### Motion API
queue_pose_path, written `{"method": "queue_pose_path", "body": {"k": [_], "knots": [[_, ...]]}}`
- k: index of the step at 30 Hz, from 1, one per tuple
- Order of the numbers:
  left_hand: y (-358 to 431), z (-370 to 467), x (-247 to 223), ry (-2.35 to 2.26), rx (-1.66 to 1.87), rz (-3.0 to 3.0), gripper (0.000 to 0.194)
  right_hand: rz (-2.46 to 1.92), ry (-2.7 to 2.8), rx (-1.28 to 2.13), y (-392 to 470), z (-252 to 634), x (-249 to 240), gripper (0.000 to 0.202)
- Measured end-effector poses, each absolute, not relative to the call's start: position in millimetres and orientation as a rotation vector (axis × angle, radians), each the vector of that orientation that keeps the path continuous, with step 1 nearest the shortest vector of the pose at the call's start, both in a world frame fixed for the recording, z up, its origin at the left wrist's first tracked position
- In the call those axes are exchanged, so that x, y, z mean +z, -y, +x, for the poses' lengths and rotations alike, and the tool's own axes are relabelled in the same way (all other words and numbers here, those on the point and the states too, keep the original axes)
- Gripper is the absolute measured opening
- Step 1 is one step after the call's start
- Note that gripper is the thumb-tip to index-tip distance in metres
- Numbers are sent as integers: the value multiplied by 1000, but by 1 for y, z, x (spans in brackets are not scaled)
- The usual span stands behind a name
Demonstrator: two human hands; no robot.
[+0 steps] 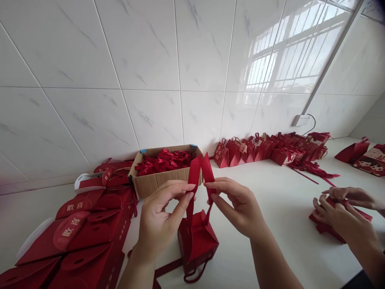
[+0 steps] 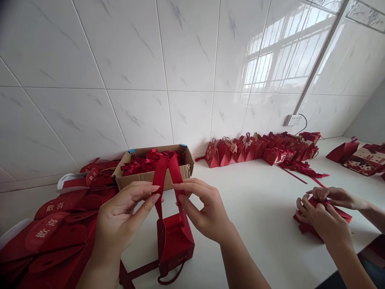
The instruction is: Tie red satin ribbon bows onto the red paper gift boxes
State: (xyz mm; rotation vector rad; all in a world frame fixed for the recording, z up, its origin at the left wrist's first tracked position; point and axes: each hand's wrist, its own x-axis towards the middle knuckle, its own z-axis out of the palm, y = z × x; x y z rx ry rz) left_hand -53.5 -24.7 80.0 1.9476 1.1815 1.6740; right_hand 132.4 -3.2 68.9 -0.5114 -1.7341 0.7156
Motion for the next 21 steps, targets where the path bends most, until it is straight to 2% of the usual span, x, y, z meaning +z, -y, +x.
{"method": "queue_pose_path", "body": {"k": [4,7,9,15,17,21], "knots": [[26,-48,82,-1133,1643,1874,14,-519,1712,733,8,132,70,32],[26,-42,83,-1063,1645,1667,32,-532,1708,755,9,132,71,31],[25,-41,82,-1041,1646,1600,36,-534,1699,782,9,132,70,30],[25,-43,80,-1121,1637,1779,3,-512,1675,805,9,130,69,24],[25,-42,82,-1077,1640,1831,4,-532,1689,772,10,128,68,26],[26,-36,84,-1048,1622,1810,4,-543,1691,750,11,124,67,45]]}}
